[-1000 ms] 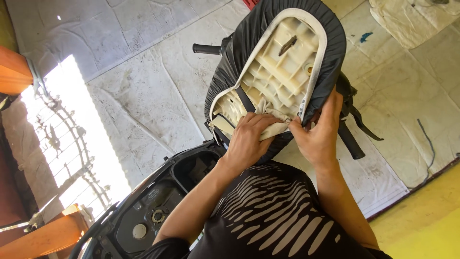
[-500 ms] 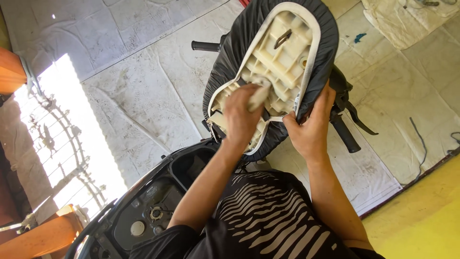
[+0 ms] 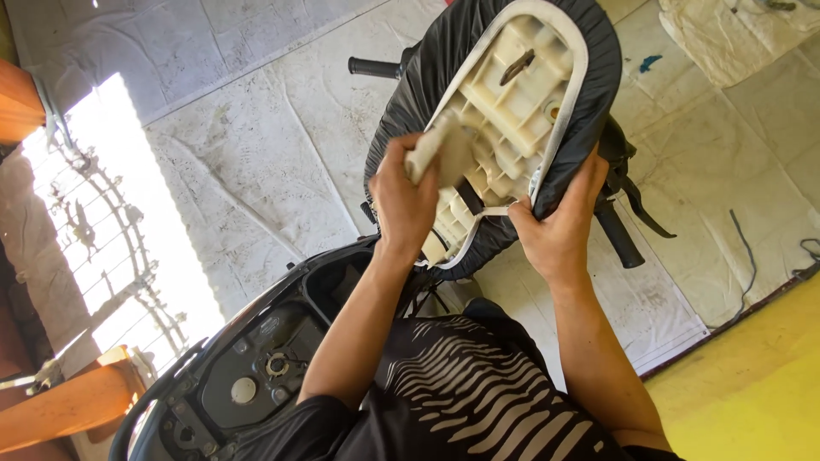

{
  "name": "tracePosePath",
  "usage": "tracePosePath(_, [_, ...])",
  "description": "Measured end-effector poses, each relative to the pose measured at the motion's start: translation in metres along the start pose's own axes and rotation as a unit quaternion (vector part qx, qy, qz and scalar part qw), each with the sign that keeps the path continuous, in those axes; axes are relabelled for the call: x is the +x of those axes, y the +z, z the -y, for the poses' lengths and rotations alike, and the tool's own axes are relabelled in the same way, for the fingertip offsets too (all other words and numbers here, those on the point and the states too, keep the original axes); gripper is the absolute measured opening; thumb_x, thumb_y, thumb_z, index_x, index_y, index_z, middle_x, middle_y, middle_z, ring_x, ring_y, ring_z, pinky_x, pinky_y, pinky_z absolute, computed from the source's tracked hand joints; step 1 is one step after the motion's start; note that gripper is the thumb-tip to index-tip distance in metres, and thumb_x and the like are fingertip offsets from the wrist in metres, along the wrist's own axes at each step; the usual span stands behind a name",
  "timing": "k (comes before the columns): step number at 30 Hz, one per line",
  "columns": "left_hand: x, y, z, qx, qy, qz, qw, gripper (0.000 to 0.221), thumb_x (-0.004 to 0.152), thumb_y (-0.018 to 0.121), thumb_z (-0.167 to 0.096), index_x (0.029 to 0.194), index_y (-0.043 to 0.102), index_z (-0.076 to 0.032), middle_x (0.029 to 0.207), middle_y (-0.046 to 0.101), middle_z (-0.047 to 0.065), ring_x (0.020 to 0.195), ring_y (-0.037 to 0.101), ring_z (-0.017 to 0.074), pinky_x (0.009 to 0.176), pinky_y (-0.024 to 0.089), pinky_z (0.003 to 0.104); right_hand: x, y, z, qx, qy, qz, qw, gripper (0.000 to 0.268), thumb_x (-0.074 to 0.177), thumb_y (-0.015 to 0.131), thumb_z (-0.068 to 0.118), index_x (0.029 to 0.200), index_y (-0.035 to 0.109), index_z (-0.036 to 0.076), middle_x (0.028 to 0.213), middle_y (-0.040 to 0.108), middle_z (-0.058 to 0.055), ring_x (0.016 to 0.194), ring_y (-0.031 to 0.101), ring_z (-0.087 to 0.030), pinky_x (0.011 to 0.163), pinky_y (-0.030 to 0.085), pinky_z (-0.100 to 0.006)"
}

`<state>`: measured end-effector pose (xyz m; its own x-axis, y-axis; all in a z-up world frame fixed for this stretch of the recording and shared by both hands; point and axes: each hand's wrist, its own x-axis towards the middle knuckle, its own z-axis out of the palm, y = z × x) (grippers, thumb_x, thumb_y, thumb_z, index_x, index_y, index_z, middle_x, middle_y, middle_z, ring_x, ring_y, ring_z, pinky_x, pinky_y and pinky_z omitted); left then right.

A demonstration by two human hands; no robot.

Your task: The person wipes the black scooter seat with a cloth, then lifts the seat to clean the white plastic underside and the seat cover's interior. They continue wiping the top surface of the seat cover.

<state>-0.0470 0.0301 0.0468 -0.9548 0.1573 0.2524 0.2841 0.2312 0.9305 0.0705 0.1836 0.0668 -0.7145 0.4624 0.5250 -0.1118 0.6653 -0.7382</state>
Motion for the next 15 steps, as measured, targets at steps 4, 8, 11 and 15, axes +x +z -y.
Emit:
tracePosePath(4, [-0.001,0.019,-0.011,0.096,0.108,-0.018,0.989,0.022,0.091,0.071,-0.007,0.114,0.070,-0.009,0.102,0.074,0.018,0.091,0.071,0.0357,0.083,0.055,0.041,-0.002,0.000,0.001,-0.009,0.005,0.002,1.000,0.103,0.068,0.064,-0.005,0.162,0.024,0.002,0.132,0.037,-0.025,0.130,0.045,-0.047,0.113,0.033,-0.060])
tracePosePath(8, [-0.033,0.032,-0.019,0.124,0.241,-0.013,0.962,0.009,0.094,0.068,-0.008,0.101,0.063,-0.012,0.095,0.072,0.009,0.094,0.069,0.0312,0.086,0.053,0.042,-0.003,-0.001,-0.001,-0.018,0.014,0.001,1.000,0.104,0.069,0.062,-0.006,0.164,0.021,0.006,0.134,0.037,-0.022,0.133,0.043,-0.041,0.113,0.032,-0.059])
tracePosePath(11, [-0.049,0.027,-0.022,0.079,0.188,0.027,0.979,0.009,0.093,0.069,-0.010,0.099,0.063,-0.012,0.089,0.072,0.009,0.090,0.070,0.0314,0.083,0.052,0.041,-0.004,-0.003,-0.004,-0.024,0.015,-0.002,1.000,0.104,0.070,0.062,-0.005,0.164,0.021,0.007,0.134,0.036,-0.021,0.131,0.043,-0.037,0.113,0.033,-0.057])
tracePosePath(15, [-0.043,0.026,0.007,-0.030,-0.042,0.138,0.989,0.017,0.089,0.067,-0.015,0.106,0.065,-0.018,0.086,0.074,0.016,0.089,0.074,0.0434,0.081,0.055,0.052,-0.009,-0.006,0.001,-0.017,0.007,0.004,1.000,0.100,0.074,0.064,-0.004,0.164,0.021,0.006,0.137,0.036,-0.023,0.132,0.042,-0.039,0.113,0.032,-0.059])
